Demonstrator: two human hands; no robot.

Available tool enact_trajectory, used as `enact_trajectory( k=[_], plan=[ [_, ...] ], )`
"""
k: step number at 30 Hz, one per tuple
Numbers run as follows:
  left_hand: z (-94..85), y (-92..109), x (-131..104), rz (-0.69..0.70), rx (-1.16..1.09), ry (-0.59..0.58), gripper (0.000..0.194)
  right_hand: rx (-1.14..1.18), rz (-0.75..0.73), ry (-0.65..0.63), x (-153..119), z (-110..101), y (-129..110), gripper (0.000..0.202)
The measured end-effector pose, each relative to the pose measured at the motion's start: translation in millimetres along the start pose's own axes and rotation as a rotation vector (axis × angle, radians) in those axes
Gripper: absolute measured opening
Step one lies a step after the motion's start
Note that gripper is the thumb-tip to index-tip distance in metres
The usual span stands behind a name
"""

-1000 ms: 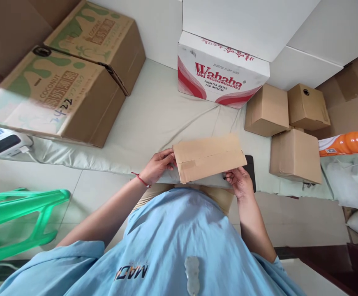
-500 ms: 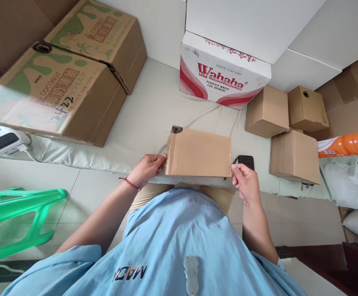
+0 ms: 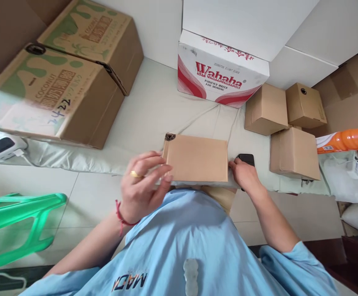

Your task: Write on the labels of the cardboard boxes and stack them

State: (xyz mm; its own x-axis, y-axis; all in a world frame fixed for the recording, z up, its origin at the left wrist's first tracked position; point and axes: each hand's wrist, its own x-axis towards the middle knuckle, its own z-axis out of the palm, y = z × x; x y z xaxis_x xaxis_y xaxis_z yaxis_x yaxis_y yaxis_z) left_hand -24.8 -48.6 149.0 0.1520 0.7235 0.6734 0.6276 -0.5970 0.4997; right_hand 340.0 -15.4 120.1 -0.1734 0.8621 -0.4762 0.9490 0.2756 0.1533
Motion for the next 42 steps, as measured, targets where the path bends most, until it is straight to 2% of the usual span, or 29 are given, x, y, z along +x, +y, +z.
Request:
enact_trajectory(
  k=[2,5,8,10,12,15,17,19,20,21,22,24,25,27,30,32,36,42],
  plan=[
    [12.9,1.2,0.0,0.057,0.056,-0.072,0.025,-0.037,-0.1,-0.022,10.9,-9.5,3.4,0.034],
    [32.9,-7.7,-8.7,-0.03,0.167,-0.169,0.032,-0.066,-0.259,-0.05,25.8,-22.8,6.2,0.03],
    [44.1,-16.8,-18.9,-0.049,0.182,-0.173,0.041,-0.096,-0.404,-0.071,35.4,-37.1,10.0,0.02],
    [47.0,-19.9,-23.0,-0.045,0.155,-0.142,0.043,-0.146,-0.423,-0.002,39.1,-49.7,19.4,0.016],
    [48.8,-21.7,-24.6,-0.052,0.119,-0.122,0.042,-0.199,-0.34,0.155,41.5,-66.6,35.1,0.014],
    [52.8,-24.7,-24.9,-0.043,0.076,-0.074,0.042,-0.101,-0.113,0.515,42.3,-99.1,53.3,0.008],
    [56.9,-27.2,-25.4,-0.026,0.06,-0.03,0.041,0.2,-0.004,0.834,41.6,-120.4,44.9,0.009],
    [61.3,-29.5,-26.9,-0.015,0.04,0.0,0.04,0.696,0.009,1.108,42.8,-135.8,12.9,0.015],
    [63.2,-30.4,-28.0,-0.013,0.034,0.01,0.04,0.982,-0.075,1.089,45.2,-140.2,-10.5,0.021],
    [64.7,-31.2,-29.2,-0.015,0.032,0.02,0.04,1.209,-0.194,0.926,49.0,-142.2,-36.6,0.024],
    [65.8,-31.8,-30.5,-0.017,0.035,0.03,0.04,1.343,-0.3,0.746,54.5,-141.8,-63.4,0.024],
    [66.7,-32.3,-33.1,-0.015,0.048,0.054,0.04,1.44,-0.408,0.542,68.6,-135.2,-111.0,0.023],
    [66.6,-32.5,-34.4,-0.011,0.052,0.064,0.04,1.47,-0.417,0.507,75.9,-130.0,-128.7,0.02],
    [65.9,-33.0,-37.0,0.0,0.05,0.072,0.04,1.494,-0.364,0.542,87.3,-118.1,-149.4,0.012],
    [66.0,-35.2,-41.8,0.004,0.045,0.074,0.04,1.456,-0.315,0.628,91.2,-103.6,-151.7,0.007],
    [67.5,-37.6,-45.4,0.001,0.04,0.076,0.04,1.446,-0.306,0.635,87.7,-98.0,-146.7,0.008],
    [71.7,-41.5,-52.9,-0.008,0.03,0.082,0.041,1.442,-0.288,0.576,81.4,-94.2,-144.3,0.013],
    [73.5,-41.2,-60.6,-0.049,0.029,0.083,0.039,1.41,-0.352,0.472,79.8,-98.9,-147.1,0.011]
  ],
)
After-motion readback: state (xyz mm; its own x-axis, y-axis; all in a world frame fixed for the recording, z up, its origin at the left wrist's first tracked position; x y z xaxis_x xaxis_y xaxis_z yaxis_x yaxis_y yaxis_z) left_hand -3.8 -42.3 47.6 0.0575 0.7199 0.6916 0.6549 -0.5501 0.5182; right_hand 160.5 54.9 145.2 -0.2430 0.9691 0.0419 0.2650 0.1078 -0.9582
